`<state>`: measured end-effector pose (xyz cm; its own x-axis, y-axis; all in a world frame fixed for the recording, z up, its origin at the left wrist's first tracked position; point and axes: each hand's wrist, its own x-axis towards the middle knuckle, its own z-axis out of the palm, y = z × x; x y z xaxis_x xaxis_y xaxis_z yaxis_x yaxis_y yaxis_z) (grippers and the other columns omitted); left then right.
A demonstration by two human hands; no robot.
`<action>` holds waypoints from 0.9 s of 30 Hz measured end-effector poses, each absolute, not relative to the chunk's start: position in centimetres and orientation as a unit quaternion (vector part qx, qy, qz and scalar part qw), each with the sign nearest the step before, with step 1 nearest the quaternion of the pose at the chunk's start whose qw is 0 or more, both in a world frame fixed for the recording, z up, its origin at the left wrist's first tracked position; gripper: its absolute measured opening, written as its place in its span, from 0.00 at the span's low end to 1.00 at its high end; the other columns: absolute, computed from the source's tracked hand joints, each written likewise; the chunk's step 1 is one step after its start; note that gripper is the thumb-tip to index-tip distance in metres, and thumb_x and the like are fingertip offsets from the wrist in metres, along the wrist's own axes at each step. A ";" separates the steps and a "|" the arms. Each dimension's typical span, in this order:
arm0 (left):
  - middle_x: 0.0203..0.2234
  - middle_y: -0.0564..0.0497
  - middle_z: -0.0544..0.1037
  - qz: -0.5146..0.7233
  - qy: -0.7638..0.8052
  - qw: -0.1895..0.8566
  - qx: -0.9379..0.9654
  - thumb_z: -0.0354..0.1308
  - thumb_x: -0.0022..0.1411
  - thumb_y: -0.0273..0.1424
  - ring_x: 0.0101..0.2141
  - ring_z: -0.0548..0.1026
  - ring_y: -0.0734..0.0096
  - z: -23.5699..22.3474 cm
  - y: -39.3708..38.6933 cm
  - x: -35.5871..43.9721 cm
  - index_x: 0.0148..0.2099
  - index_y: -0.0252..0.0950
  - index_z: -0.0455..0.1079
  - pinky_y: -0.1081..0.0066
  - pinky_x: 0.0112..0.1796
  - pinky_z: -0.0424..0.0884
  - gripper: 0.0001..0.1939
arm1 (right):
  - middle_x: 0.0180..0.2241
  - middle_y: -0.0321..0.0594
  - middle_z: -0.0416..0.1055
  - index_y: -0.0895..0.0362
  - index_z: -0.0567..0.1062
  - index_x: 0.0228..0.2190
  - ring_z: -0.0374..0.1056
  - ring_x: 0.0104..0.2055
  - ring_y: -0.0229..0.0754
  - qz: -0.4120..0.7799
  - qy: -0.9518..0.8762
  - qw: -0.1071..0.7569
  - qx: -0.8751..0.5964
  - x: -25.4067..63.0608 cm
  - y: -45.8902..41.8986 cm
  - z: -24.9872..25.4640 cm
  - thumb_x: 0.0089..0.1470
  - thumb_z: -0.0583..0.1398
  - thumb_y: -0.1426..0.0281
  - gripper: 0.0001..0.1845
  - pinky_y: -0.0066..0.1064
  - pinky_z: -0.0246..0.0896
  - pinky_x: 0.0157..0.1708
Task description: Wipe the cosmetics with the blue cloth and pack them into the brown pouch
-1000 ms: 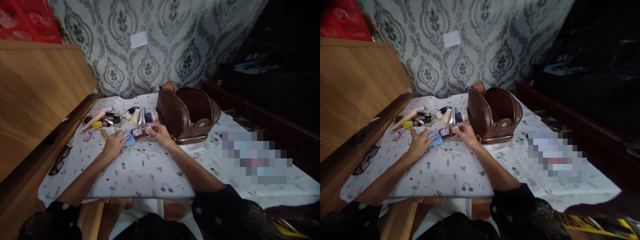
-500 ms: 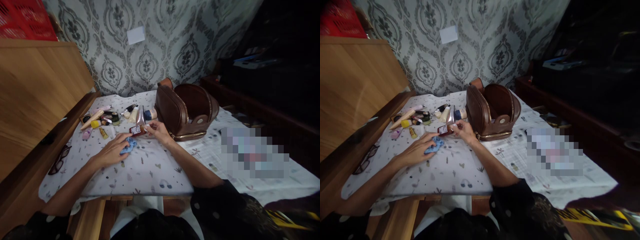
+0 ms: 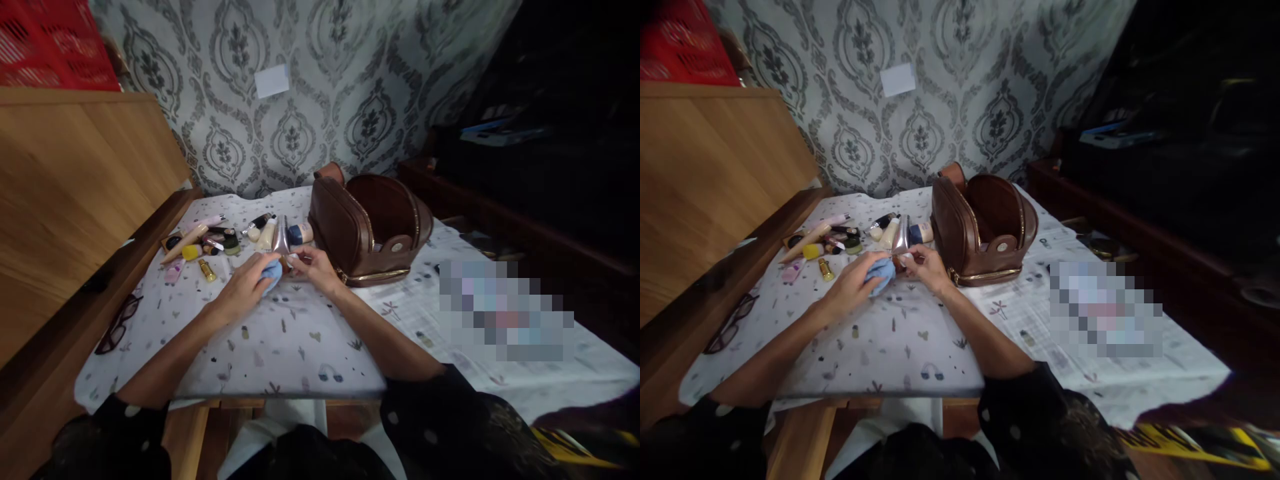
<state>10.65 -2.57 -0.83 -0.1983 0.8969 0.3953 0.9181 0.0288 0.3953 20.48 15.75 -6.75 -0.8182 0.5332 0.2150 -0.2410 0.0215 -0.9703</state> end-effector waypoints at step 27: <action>0.40 0.49 0.74 -0.314 -0.761 0.029 -0.567 0.53 0.66 0.30 0.41 0.74 0.64 -2.2 -1.5 11.9 0.46 0.39 0.65 0.65 0.44 0.70 0.06 | 0.32 0.37 0.75 0.56 0.78 0.37 0.67 0.28 0.37 0.706 -0.655 0.262 -0.068 21.1 14.9 -5.7 0.39 0.71 0.55 0.24 0.33 0.69 0.31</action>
<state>11.94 -1.47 -2.19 -0.3551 0.8444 0.4011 0.8812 0.1592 0.4451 21.14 14.92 -5.74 -0.8537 0.4585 0.2469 -0.2805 -0.0052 -0.9598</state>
